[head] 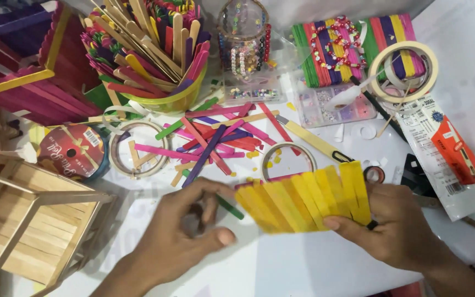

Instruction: Trimming the edges of a popsicle stick panel with scissors and assembling it onto a wooden structure.

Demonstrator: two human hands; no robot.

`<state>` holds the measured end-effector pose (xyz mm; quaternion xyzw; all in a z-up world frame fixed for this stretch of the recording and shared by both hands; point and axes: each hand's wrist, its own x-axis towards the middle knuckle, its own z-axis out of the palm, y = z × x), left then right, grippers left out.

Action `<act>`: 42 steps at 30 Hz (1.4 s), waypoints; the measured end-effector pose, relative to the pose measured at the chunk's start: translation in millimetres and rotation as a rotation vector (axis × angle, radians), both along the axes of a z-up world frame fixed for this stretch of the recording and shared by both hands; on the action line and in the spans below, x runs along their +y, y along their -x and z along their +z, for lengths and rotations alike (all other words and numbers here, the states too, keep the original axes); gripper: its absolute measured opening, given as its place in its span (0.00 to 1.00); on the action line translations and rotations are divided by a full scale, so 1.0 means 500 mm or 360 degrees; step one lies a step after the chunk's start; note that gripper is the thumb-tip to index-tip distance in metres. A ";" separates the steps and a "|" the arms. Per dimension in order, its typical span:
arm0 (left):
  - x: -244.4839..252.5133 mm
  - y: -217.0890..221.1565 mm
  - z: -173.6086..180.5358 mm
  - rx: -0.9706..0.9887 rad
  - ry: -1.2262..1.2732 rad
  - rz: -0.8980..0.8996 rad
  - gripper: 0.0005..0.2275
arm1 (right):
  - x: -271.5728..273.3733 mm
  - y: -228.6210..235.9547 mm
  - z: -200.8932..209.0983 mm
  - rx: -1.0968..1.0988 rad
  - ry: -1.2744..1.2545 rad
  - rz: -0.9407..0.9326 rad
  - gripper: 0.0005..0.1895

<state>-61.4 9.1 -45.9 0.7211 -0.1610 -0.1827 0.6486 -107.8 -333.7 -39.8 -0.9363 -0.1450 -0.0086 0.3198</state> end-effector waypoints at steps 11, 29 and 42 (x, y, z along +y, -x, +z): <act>-0.067 0.016 -0.012 0.0566 0.0264 0.0323 0.12 | -0.102 0.022 -0.019 0.0270 0.0424 -0.0085 0.49; 0.020 0.023 0.011 -0.1870 -0.0622 0.0220 0.12 | -0.171 0.040 -0.053 -0.0005 0.1129 0.0412 0.35; 0.052 0.011 0.000 -0.1736 -0.0702 0.0126 0.17 | -0.260 0.040 -0.009 0.0345 0.0554 -0.0080 0.39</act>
